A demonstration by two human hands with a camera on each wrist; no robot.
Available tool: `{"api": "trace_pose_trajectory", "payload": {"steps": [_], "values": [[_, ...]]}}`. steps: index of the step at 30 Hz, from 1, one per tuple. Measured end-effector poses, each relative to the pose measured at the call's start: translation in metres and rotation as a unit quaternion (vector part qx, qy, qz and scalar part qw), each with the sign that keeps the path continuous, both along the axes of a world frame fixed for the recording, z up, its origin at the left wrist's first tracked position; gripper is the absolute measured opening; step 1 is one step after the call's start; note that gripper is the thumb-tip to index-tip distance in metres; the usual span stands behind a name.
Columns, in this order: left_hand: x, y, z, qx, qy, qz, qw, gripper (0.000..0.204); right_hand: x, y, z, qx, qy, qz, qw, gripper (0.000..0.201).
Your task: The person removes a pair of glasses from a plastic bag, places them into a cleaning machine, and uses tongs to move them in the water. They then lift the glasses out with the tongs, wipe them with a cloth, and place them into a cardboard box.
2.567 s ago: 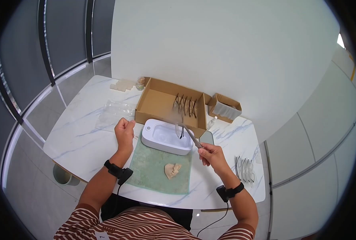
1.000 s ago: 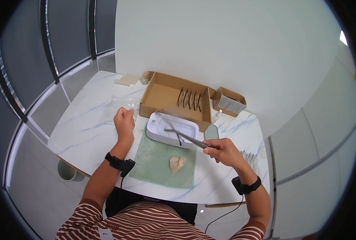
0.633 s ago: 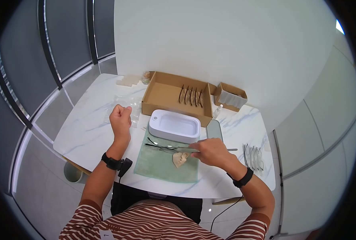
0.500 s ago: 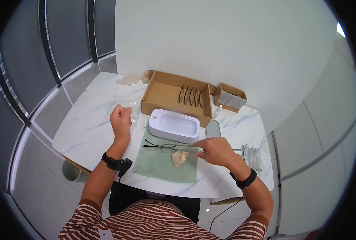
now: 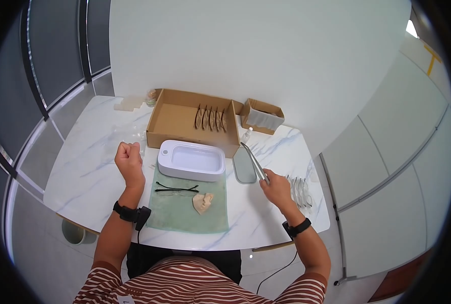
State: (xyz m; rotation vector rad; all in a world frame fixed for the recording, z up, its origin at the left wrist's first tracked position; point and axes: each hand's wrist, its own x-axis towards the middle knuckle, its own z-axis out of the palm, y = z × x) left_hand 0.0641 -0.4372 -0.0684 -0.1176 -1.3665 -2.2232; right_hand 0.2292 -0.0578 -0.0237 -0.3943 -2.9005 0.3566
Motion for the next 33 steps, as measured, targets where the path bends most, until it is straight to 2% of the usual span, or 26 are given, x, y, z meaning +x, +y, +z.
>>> {"api": "trace_pose_trajectory", "payload": {"steps": [2, 7, 11, 17, 19, 24, 26, 27, 28, 30, 31, 32, 33], "values": [[0.004, -0.003, 0.002, 0.012, -0.016, -0.015, 1.000, 0.041, -0.005, 0.002, -0.017, -0.017, -0.005, -0.002, 1.000, 0.040], [0.001, -0.007, -0.003, 0.007, -0.014, -0.011, 1.000, 0.041, -0.019, 0.008, -0.043, 0.033, -0.009, 0.044, 0.998, 0.040], [0.003, -0.007, 0.001, 0.003, -0.026, -0.018, 1.000, 0.041, -0.020, 0.003, -0.043, 0.049, -0.028, 0.038, 0.998, 0.039], [-0.004, -0.006, -0.009, -0.029, 0.009, -0.004, 1.000, 0.040, -0.008, -0.004, -0.036, 0.024, 0.013, -0.006, 1.000, 0.038], [-0.005, -0.002, -0.010, -0.033, 0.011, -0.008, 0.999, 0.040, -0.005, -0.003, -0.037, 0.036, -0.015, -0.012, 0.999, 0.038], [0.015, 0.002, 0.007, -0.083, 0.009, -0.026, 0.996, 0.038, -0.002, -0.007, -0.041, 0.036, -0.007, -0.011, 0.999, 0.037], [0.028, 0.006, 0.021, -0.186, 0.030, -0.049, 0.981, 0.036, 0.003, -0.014, -0.032, 0.033, 0.121, 0.025, 0.992, 0.035], [0.031, 0.007, 0.021, -0.237, 0.022, -0.078, 0.968, 0.027, 0.004, -0.023, -0.025, 0.024, 0.143, 0.037, 0.989, 0.031], [0.035, 0.008, 0.023, -0.243, 0.024, -0.079, 0.966, 0.027, 0.005, -0.033, -0.019, 0.019, 0.145, 0.034, 0.989, 0.031], [0.047, 0.012, 0.034, -0.434, 0.074, -0.113, 0.891, 0.017, 0.009, -0.054, -0.010, -0.069, 0.115, 0.138, 0.981, 0.026], [0.053, 0.013, 0.043, -0.497, 0.097, -0.127, 0.853, 0.011, 0.009, -0.065, -0.013, -0.075, 0.110, 0.183, 0.974, 0.025], [0.054, 0.014, 0.041, -0.502, 0.100, -0.128, 0.850, 0.011, 0.010, -0.077, -0.007, -0.051, 0.079, 0.228, 0.969, 0.027], [0.054, 0.013, 0.035, -0.573, 0.124, -0.136, 0.799, 0.013, 0.012, -0.092, -0.007, -0.035, 0.076, 0.257, 0.963, 0.028]]}}
